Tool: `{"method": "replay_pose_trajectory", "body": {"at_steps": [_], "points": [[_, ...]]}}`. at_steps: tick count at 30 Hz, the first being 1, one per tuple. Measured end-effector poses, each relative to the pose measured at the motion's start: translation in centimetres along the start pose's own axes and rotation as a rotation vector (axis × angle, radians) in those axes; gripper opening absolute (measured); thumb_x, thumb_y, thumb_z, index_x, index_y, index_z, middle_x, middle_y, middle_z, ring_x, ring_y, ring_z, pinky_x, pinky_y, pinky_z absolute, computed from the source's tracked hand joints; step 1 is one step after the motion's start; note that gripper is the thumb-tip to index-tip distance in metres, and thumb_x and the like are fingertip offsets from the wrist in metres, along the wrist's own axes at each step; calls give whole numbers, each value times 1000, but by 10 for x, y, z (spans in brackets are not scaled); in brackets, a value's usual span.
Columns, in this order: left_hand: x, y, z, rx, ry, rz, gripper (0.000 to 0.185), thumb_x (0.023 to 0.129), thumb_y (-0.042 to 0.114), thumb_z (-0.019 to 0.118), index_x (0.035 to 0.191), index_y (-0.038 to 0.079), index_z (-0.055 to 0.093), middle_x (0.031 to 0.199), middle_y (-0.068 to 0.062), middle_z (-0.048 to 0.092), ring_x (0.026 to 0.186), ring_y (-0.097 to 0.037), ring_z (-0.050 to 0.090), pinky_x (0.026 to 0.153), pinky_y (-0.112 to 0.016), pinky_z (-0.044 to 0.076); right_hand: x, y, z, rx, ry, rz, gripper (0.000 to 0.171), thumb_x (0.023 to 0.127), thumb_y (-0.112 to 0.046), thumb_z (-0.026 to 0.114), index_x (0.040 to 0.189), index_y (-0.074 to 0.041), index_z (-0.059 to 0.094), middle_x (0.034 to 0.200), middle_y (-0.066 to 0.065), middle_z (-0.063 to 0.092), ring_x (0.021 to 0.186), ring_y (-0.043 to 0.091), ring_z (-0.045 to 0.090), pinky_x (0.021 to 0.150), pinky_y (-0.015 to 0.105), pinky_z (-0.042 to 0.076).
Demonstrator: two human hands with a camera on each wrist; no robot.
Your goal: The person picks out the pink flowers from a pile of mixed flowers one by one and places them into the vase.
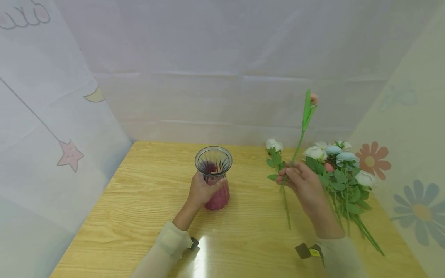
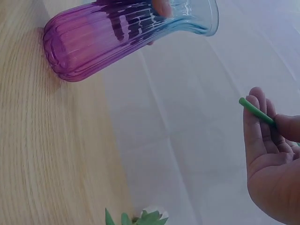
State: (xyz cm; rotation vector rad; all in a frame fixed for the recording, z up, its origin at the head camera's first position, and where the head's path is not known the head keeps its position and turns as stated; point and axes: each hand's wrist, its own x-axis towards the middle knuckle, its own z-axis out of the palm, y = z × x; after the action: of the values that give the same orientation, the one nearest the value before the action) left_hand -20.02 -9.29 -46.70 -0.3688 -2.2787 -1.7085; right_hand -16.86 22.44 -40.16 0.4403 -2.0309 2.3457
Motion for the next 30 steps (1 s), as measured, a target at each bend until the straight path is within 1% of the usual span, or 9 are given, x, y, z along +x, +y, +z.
{"method": "replay_pose_trajectory", "body": {"at_steps": [8,11,14,16,18,21,23,29,30], "points": [[1,2,1,8,2,18,57,81,19,84,125,1,52,117,-18,66,111,-33,66,96,-49,56,7,-3,20,-26,16,-64,22,105,-14,55,120,1,51,99,5,70,90,17,72,89,32,59],[1,2,1,9,4,20,57,81,19,84,125,0,52,117,-18,66,111,-34,66,96,-49,56,11,-5,27,-29,25,-93,21,104,-12,55,116,4,51,96,6,70,87,18,73,87,35,60],[0,2,1,3,8,17,57,81,18,84,124,-1,53,117,-18,66,110,-34,65,96,-49,56,15,-7,35,-30,27,-122,25,104,-11,55,115,10,49,94,6,70,85,17,73,85,36,61],[0,1,1,-1,10,11,57,80,18,85,124,0,53,116,-17,66,110,-33,65,95,-49,56,17,-9,40,-31,21,-133,25,104,-11,55,115,11,49,93,5,70,84,17,73,85,35,61],[0,0,1,0,13,7,56,80,18,85,123,0,54,116,-17,66,110,-33,65,95,-49,56,19,-11,45,-39,17,-139,24,104,-11,55,115,10,49,93,5,70,83,16,73,84,35,61],[-1,-1,1,-2,15,13,56,80,18,85,124,0,53,116,-17,66,110,-33,65,95,-49,56,21,-14,52,-49,14,-137,19,104,-13,55,114,3,51,94,4,70,84,16,73,86,35,61],[0,-2,1,-3,15,19,57,80,17,85,124,0,53,116,-17,66,110,-32,65,96,-49,55,22,-16,56,-63,17,-140,17,105,-13,55,114,1,52,93,4,69,84,16,73,86,35,61],[-1,-3,1,-16,16,20,57,80,16,85,123,0,53,116,-17,65,110,-32,65,97,-48,55,29,-20,69,-96,17,-191,16,105,-12,54,115,1,52,93,6,68,84,17,73,83,36,62],[-1,-2,1,-17,16,20,56,80,16,85,123,0,54,116,-17,65,110,-32,64,97,-48,55,30,-21,72,-93,16,-202,18,105,-12,54,115,3,51,94,8,68,84,17,73,82,36,62]]}}
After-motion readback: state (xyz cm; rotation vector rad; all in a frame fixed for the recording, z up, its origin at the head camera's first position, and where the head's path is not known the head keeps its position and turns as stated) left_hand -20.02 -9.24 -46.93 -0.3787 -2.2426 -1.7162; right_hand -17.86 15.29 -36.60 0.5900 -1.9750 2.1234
